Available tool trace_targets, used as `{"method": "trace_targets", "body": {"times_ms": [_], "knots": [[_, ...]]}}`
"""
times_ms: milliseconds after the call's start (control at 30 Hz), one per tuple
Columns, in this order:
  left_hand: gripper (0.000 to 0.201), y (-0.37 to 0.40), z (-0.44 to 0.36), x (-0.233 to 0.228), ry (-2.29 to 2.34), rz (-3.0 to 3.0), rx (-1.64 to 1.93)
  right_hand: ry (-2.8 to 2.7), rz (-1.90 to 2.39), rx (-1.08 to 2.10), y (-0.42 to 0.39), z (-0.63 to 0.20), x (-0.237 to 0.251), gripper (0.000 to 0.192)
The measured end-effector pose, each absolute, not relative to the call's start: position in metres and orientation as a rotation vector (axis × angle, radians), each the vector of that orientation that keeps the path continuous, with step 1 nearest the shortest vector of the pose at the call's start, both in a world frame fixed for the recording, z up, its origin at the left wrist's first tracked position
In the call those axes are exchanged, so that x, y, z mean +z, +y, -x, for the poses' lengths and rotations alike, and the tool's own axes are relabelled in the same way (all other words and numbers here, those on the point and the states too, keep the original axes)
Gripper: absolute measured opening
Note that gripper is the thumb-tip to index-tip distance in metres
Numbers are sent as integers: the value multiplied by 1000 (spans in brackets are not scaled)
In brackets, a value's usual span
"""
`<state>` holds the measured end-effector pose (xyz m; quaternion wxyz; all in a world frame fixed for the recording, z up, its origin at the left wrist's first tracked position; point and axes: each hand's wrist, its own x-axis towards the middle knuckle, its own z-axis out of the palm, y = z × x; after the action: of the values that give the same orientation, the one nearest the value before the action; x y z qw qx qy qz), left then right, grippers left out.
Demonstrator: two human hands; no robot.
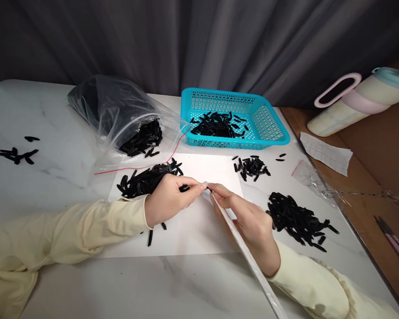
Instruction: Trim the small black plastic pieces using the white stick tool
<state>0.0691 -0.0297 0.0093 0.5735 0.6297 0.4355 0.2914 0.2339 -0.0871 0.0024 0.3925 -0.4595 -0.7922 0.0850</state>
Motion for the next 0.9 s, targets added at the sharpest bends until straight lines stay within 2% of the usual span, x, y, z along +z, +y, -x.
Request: {"method": "trace_targets", "body": {"times_ms": [267, 667, 900], "knots": [[28, -29, -68, 8, 1020, -1447, 673, -1886, 1226, 185, -87, -229, -1, 16], [26, -29, -65, 4, 951, -1363, 690, -1655, 1372, 542, -85, -228, 18, 24], [27, -29, -66, 5, 939, -1345, 701, -1632, 1355, 640, -85, -229, 20, 20]]}}
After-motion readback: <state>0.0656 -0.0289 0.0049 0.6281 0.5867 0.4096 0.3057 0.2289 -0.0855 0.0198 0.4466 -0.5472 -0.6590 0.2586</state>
